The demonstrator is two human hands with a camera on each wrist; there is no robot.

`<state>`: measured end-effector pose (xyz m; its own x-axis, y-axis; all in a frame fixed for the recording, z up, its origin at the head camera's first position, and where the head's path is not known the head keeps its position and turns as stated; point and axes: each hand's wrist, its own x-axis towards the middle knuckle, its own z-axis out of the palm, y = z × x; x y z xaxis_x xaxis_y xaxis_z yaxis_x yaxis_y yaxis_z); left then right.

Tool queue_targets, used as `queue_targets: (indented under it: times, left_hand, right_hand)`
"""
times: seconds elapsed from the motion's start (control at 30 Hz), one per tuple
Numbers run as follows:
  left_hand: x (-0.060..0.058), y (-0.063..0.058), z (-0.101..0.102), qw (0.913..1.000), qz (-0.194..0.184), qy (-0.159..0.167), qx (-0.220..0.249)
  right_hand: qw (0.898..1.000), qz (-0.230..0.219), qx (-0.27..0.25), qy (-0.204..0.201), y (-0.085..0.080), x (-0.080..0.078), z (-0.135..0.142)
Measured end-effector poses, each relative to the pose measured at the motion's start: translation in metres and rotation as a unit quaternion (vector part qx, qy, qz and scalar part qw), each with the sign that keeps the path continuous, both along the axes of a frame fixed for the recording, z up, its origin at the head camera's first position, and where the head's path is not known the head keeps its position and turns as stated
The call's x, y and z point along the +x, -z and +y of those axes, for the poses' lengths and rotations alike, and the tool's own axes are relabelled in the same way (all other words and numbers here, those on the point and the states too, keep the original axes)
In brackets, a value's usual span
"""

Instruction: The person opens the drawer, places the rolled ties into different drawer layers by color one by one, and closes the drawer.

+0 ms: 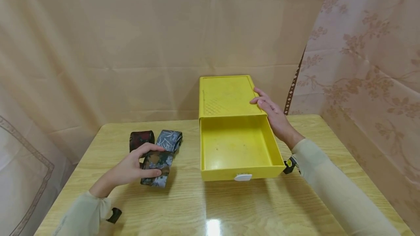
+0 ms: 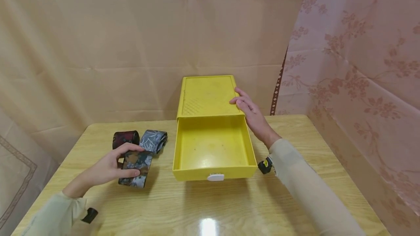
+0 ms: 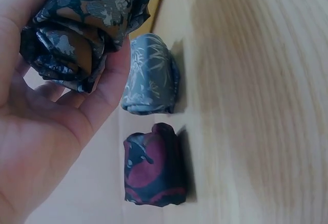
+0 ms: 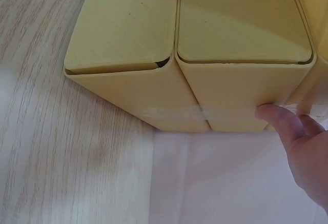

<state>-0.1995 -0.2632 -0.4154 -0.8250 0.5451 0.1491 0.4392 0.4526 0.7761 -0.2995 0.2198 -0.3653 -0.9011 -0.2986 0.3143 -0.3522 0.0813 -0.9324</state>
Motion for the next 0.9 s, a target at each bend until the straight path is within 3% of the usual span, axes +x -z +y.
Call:
queue_targets:
  times: [0.23, 0.57, 0.9]
  left_hand:
    - [0.002, -0.006, 0.005, 0.9999, -0.010, 0.006, 0.006]
    - [0.005, -0.014, 0.015, 0.9995, 0.013, 0.027, -0.005]
    - [0.002, -0.032, 0.021, 0.9981, 0.005, 0.053, 0.030]
  right_hand:
    - [1.000, 0.000, -0.018, -0.010, 0.001, 0.000, 0.000]
    - [1.000, 0.001, -0.012, -0.006, 0.001, 0.000, -0.001]
    - [1.000, 0.006, -0.006, 0.000, 0.001, 0.000, 0.000]
